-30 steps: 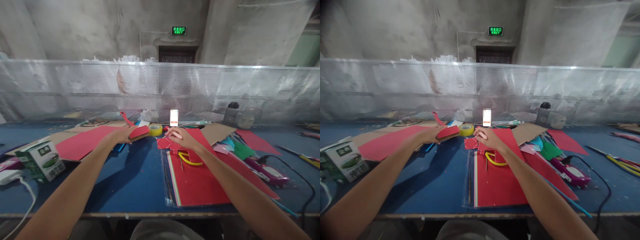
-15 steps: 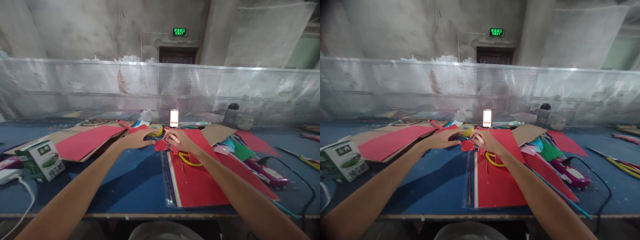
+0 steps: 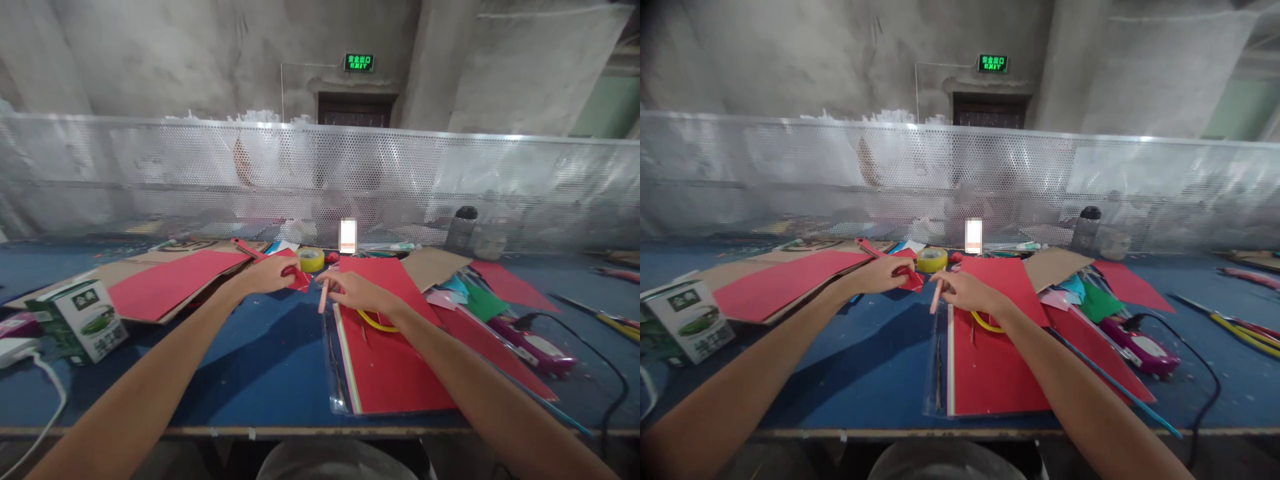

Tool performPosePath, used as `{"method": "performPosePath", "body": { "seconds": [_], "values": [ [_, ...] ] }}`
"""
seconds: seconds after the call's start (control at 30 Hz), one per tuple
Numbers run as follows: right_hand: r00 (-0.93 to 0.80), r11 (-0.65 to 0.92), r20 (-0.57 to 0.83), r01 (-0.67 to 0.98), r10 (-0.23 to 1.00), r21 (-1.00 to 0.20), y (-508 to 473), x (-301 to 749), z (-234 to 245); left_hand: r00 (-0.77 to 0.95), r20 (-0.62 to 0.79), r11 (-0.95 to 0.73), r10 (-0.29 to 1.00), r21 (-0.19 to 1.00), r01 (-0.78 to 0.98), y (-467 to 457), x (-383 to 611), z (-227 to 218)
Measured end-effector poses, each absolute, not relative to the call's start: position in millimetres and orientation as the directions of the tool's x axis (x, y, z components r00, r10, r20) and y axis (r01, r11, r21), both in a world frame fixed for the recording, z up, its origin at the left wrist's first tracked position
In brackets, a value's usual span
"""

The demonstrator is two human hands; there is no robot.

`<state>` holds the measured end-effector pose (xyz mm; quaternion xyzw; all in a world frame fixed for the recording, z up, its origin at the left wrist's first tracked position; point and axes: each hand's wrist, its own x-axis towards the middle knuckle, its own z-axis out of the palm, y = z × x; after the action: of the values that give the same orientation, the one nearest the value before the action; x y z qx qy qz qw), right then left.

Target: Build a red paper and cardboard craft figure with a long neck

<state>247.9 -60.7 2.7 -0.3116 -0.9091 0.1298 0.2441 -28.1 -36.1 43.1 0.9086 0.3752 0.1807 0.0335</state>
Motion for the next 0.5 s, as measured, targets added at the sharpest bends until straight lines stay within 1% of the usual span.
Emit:
{"method": "performPosePath", "body": {
  "seconds": [0.07,0.23,0.37,0.5],
  "values": [
    [-0.733,0.795,0.325,0.487,0.598,-0.363,-64.9,247.5,6.0,0.667,0.281,-0.723,0.690,0.216,0.656,-33.4,-29.5,40.9],
    [-0.738,0.787,0.273,0.561,0.616,-0.259,-64.2,262.0,11.8,0.729,0.118,-0.733,0.674,0.233,0.639,-25.1,-27.6,26.4],
    [-0.824,0.833,0.169,0.496,0.541,-0.244,-61.8,264.8,10.6,0.757,0.060,-0.739,0.651,0.279,0.613,-28.7,-24.2,24.0],
    [-0.799,0.809,0.132,0.569,0.586,-0.150,-62.4,262.3,11.4,0.774,0.032,-0.744,0.633,0.303,0.596,-35.1,-22.6,26.8]
  ]
}}
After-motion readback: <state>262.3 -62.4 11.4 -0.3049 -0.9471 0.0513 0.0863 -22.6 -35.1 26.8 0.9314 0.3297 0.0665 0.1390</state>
